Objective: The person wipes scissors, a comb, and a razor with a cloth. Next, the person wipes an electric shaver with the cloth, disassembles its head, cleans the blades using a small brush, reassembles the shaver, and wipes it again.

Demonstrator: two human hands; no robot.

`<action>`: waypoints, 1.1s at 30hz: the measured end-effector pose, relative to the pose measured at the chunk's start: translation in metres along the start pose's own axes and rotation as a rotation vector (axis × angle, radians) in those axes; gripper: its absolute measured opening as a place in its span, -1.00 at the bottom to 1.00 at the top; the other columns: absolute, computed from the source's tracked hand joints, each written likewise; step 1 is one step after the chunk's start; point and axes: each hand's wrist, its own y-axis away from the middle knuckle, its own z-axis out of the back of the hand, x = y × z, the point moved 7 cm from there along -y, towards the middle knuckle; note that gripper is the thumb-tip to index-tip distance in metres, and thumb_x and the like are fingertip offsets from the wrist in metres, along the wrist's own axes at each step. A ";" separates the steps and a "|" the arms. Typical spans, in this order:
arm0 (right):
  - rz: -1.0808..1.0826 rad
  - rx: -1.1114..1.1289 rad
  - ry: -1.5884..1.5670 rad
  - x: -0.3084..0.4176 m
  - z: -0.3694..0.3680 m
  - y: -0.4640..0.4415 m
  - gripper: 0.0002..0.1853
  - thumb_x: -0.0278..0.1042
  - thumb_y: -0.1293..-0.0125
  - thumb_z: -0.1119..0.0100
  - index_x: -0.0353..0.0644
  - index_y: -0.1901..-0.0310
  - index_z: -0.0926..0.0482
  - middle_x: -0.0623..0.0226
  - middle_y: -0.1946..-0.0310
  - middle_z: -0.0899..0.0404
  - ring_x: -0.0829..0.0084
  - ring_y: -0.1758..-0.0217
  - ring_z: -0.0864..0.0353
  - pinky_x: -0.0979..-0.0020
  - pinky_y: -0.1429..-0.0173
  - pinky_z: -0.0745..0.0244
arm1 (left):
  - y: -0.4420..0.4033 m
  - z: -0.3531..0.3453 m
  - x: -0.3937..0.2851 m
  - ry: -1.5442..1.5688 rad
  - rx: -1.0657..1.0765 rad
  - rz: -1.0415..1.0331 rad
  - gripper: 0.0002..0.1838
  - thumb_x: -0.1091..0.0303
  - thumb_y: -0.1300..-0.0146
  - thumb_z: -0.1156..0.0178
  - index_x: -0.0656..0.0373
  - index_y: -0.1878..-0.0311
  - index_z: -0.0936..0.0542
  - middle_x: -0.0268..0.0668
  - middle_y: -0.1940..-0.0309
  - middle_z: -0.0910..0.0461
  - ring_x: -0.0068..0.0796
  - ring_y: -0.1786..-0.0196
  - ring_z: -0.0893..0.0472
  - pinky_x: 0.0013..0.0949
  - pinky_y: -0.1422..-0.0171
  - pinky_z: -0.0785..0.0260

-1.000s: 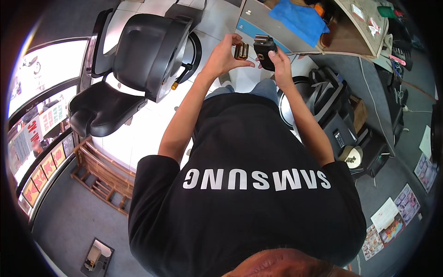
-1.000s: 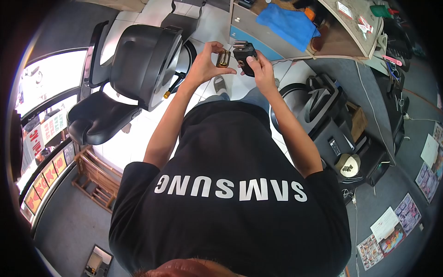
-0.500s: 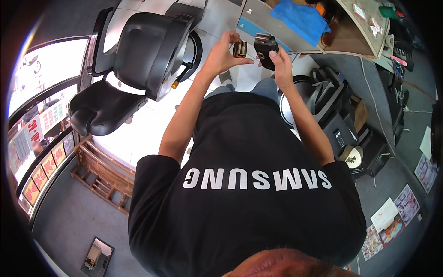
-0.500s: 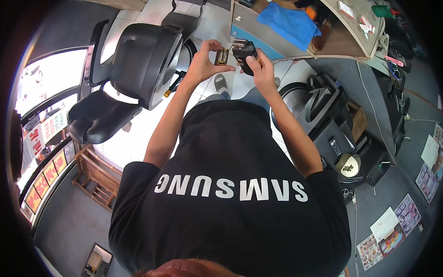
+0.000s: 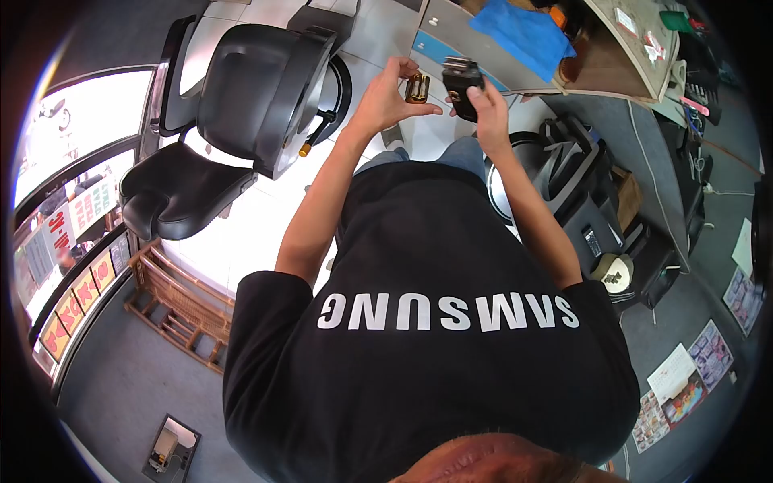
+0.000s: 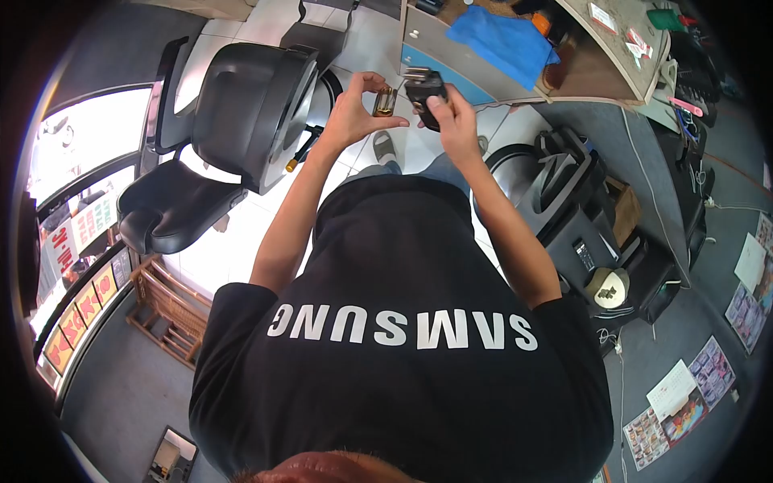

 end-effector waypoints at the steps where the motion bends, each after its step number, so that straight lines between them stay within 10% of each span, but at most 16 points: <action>1: 0.004 0.007 0.001 0.000 -0.001 0.000 -0.69 -0.31 -0.60 -0.16 -0.38 -0.16 -0.55 0.28 0.16 -0.69 0.60 0.25 -0.63 0.49 0.17 -0.61 | 0.000 0.002 0.002 -0.015 0.010 0.000 0.03 -0.05 0.19 -0.79 0.26 -0.24 -0.38 -0.02 -0.09 -0.70 -0.05 -0.21 -0.70 -0.08 -0.33 -0.55; 9: -0.038 -0.044 -0.118 0.000 0.003 0.001 -0.63 -0.22 -0.65 -0.05 -0.38 -0.23 -0.54 0.18 0.06 -0.69 0.41 0.12 -0.75 0.33 0.13 -0.74 | 0.000 0.004 0.010 0.068 -0.032 0.079 -0.11 0.10 0.10 -0.77 0.30 -0.23 -0.49 -0.07 -0.09 -0.71 -0.21 -0.18 -0.71 -0.13 -0.32 -0.53; 10: -0.035 -0.056 -0.139 0.007 0.004 0.003 -0.62 -0.21 -0.67 0.00 -0.38 -0.23 -0.54 0.15 0.04 -0.69 0.37 0.10 -0.76 0.29 0.11 -0.74 | 0.001 0.004 0.015 0.129 -0.017 0.100 -0.26 0.01 -0.26 -0.56 0.33 -0.30 -0.50 -0.09 -0.09 -0.70 -0.27 -0.17 -0.68 -0.16 -0.35 -0.50; 14: -0.062 -0.066 -0.150 0.008 0.002 0.006 -0.63 -0.21 -0.66 -0.03 -0.35 -0.24 -0.51 0.14 0.04 -0.68 0.31 0.09 -0.78 0.26 0.08 -0.78 | 0.005 -0.024 0.068 1.018 -0.125 0.425 -0.18 -0.31 -0.66 0.20 0.36 -0.42 -0.46 -0.11 -0.04 -0.69 -0.32 -0.15 -0.65 -0.23 -0.35 -0.47; 26: 0.167 -0.176 0.398 0.026 -0.027 -0.001 -0.71 -0.28 -0.53 -0.32 -0.28 -0.10 -0.56 0.34 0.18 -0.72 0.62 0.28 -0.66 0.49 0.18 -0.59 | 0.005 -0.027 0.024 0.449 -0.095 0.160 -0.34 -0.13 -0.75 0.26 0.32 -0.31 -0.55 -0.10 -0.08 -0.69 -0.33 -0.09 -0.62 -0.26 -0.31 -0.46; 33: 0.153 -0.196 0.369 0.033 -0.033 0.009 -0.70 -0.30 -0.55 -0.29 -0.35 -0.13 -0.55 0.36 0.14 -0.72 0.57 0.16 -0.67 0.46 0.05 -0.58 | 0.006 -0.022 0.019 0.651 -0.141 0.155 -0.34 -0.09 -0.76 0.29 0.38 -0.29 -0.53 -0.09 -0.10 -0.68 -0.34 -0.13 -0.63 -0.27 -0.31 -0.46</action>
